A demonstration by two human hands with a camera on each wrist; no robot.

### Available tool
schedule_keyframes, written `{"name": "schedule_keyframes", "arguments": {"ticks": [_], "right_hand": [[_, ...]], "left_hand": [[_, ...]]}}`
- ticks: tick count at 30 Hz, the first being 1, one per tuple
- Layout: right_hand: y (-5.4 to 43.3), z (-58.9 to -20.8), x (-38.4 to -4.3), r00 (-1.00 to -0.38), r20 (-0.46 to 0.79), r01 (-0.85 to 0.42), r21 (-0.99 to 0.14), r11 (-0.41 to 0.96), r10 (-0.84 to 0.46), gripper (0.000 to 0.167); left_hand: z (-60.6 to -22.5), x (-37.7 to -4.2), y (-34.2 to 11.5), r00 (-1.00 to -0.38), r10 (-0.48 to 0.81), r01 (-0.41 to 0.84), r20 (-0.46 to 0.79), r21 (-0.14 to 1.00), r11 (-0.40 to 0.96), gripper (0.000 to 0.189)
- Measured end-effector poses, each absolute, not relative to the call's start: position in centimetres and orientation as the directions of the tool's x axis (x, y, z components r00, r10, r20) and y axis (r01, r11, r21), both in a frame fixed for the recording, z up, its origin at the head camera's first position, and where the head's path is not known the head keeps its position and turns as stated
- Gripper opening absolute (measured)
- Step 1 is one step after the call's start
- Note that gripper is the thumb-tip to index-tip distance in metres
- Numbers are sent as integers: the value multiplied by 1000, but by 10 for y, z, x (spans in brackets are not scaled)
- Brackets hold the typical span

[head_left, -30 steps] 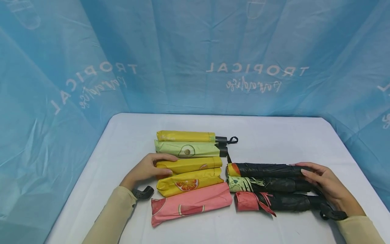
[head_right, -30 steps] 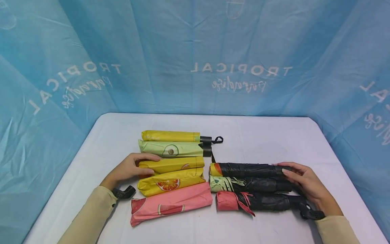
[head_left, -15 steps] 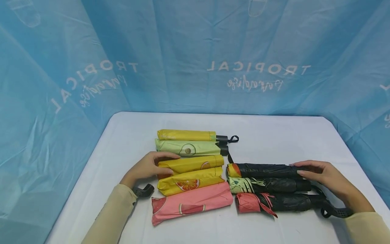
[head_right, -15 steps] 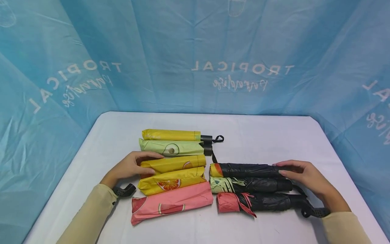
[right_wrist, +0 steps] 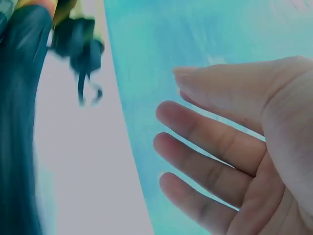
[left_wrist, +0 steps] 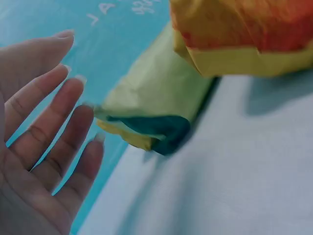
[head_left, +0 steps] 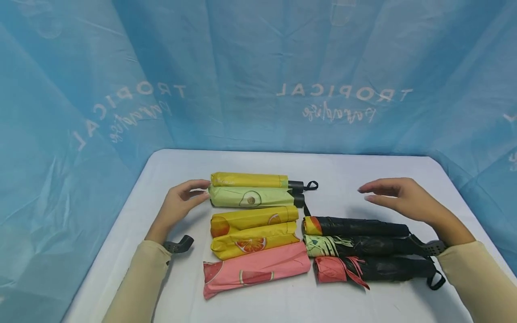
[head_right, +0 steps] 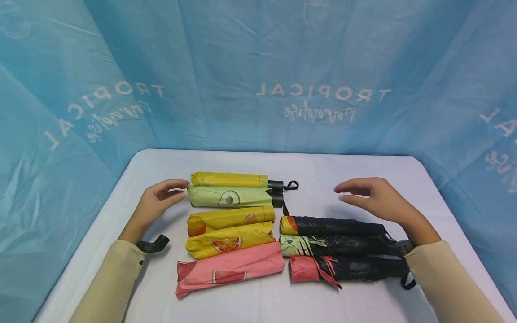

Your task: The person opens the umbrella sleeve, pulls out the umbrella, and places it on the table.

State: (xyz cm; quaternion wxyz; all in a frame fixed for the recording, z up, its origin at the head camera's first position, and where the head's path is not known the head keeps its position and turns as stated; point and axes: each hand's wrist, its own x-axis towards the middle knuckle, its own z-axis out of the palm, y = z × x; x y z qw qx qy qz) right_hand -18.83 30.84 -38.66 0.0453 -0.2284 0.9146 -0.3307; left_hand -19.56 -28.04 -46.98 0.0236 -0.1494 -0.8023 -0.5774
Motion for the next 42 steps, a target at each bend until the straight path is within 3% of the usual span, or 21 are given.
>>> {"name": "schedule_keyframes", "arguments": {"ticks": [7,16,27,33,42], "right_hand": [[242,-380,-221,-831,101,-429,-742,515,-547,26],[178,-423,-252,-799,74,-363,-851,380,-597,34],[175,-462,-238,-848,15,-234,-908,348,-530,32],[170,-469,-238,-840,-10,-214,-913,348,-543,33],[162,-477,-236,-786,-18,-317,-846,428,-617,39]], "left_hand": [[-482,-211,-275,-958,188,255,215,940,228,41],[-486,-219,-272,-951,242,244,193,949,202,43],[-486,-215,-271,-942,302,227,148,942,246,40],[-490,-211,-278,-937,322,222,137,943,247,37],[-496,-206,-280,-919,391,197,51,918,343,46]]}}
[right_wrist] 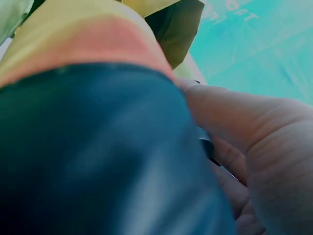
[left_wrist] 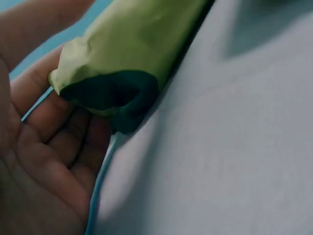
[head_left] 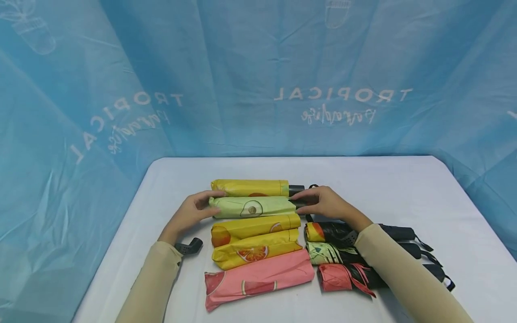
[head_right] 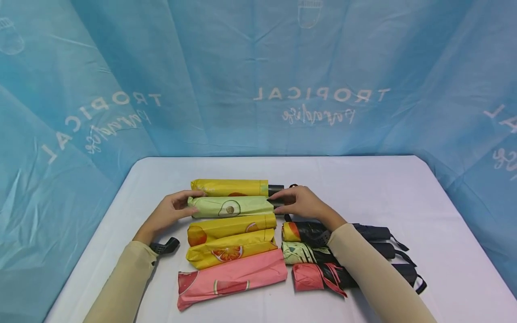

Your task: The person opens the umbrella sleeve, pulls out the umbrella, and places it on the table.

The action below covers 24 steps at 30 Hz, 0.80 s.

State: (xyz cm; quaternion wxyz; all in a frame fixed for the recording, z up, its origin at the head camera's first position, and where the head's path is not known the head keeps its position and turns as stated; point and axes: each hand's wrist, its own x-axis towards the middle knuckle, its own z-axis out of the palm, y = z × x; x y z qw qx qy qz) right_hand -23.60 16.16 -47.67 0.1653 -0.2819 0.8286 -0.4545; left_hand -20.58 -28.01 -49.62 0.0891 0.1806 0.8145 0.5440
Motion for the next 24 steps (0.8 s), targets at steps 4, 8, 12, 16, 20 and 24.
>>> {"name": "schedule_keyframes", "arguments": {"ticks": [4,8,12,16,20,24], "right_hand": [[160,-478,-235,-776,-32,-338,-823,457,-631,44],[158,-478,-235,-760,-36,-374,-793,481,-649,49],[156,-480,-236,-745,-26,-430,-746,509,-667,53],[155,-480,-234,-740,-15,-480,-689,543,-672,55],[156,-482,-234,-744,-11,-498,-658,565,-668,56],[155,-483,-234,-761,-4,-480,-669,567,-649,53]], "left_hand": [[-499,-206,-276,-908,416,224,58,904,364,59],[-501,-206,-271,-895,437,240,85,918,314,70],[-500,-204,-266,-902,426,222,73,924,311,73],[-490,-199,-257,-898,436,242,52,887,394,68],[-476,-193,-249,-907,421,226,21,868,443,61],[-470,-190,-246,-929,369,174,-12,866,468,58]]}}
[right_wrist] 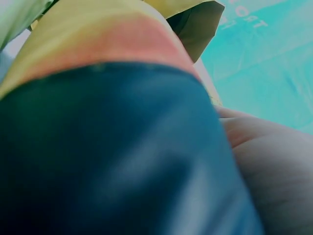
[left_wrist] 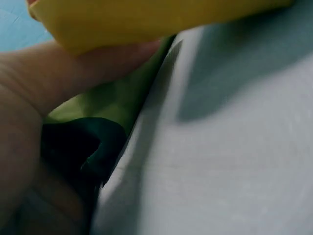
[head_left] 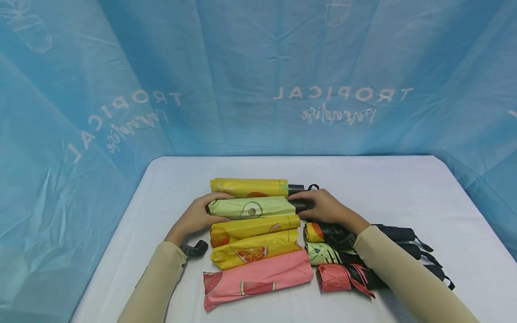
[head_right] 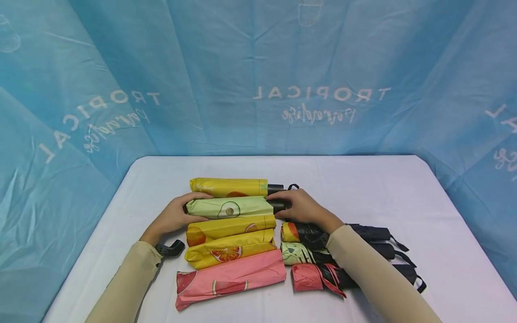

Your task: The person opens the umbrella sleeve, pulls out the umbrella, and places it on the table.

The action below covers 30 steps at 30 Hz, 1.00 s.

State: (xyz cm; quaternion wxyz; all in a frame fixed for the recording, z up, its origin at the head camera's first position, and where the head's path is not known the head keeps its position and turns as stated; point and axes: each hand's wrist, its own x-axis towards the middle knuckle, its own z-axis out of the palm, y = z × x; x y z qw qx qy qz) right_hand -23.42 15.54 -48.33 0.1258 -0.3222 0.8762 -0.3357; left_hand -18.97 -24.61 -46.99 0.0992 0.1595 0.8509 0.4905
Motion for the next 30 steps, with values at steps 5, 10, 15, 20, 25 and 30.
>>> {"name": "schedule_keyframes", "arguments": {"ticks": [5,10,15,20,25,30], "right_hand": [[154,-483,-235,-780,-6,-451,-687,569,-626,51],[156,-482,-236,-798,-18,-400,-732,551,-603,48],[160,-482,-234,-807,-21,-308,-837,452,-590,44],[163,-480,-231,-815,11,-243,-914,324,-579,44],[164,-476,-229,-834,23,-229,-923,308,-551,42],[164,-470,-228,-861,3,-176,-940,293,-508,41]], "left_hand": [[-482,-194,-252,-945,327,148,-28,853,501,57],[-500,-203,-261,-951,308,143,-21,853,501,58],[-501,-205,-263,-947,320,122,-21,898,423,57],[-497,-205,-264,-942,336,114,20,958,264,55],[-490,-202,-264,-942,328,144,77,972,187,53],[-486,-201,-264,-944,318,156,94,972,176,54]]}}
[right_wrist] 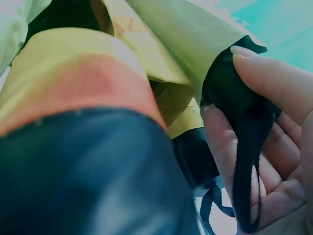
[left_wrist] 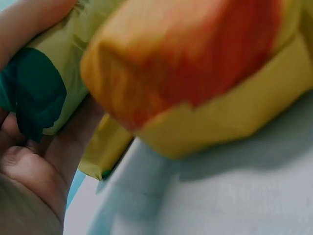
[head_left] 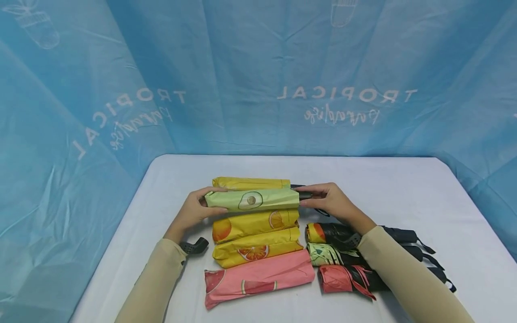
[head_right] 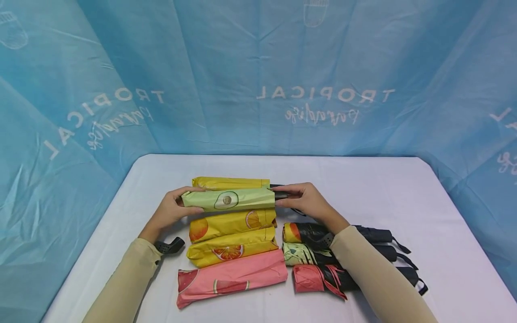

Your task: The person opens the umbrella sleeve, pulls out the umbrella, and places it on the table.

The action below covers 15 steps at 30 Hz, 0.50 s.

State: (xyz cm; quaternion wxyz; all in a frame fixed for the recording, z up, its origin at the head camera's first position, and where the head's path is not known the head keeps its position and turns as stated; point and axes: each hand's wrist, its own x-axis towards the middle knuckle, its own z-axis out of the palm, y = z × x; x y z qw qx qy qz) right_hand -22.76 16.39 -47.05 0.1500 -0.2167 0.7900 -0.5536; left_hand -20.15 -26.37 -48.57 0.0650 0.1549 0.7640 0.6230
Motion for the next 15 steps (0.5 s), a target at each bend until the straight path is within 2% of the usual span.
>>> {"name": "schedule_keyframes", "arguments": {"ticks": [12,15], "right_hand": [[171,-466,-224,-882,37,-88,-992,87,-469,43],[173,-465,-224,-886,32,-77,-994,79,-463,43]], "left_hand": [[-484,-199,-265,-944,313,152,107,981,125,55],[-483,-200,-267,-941,322,147,107,984,105,56]]}}
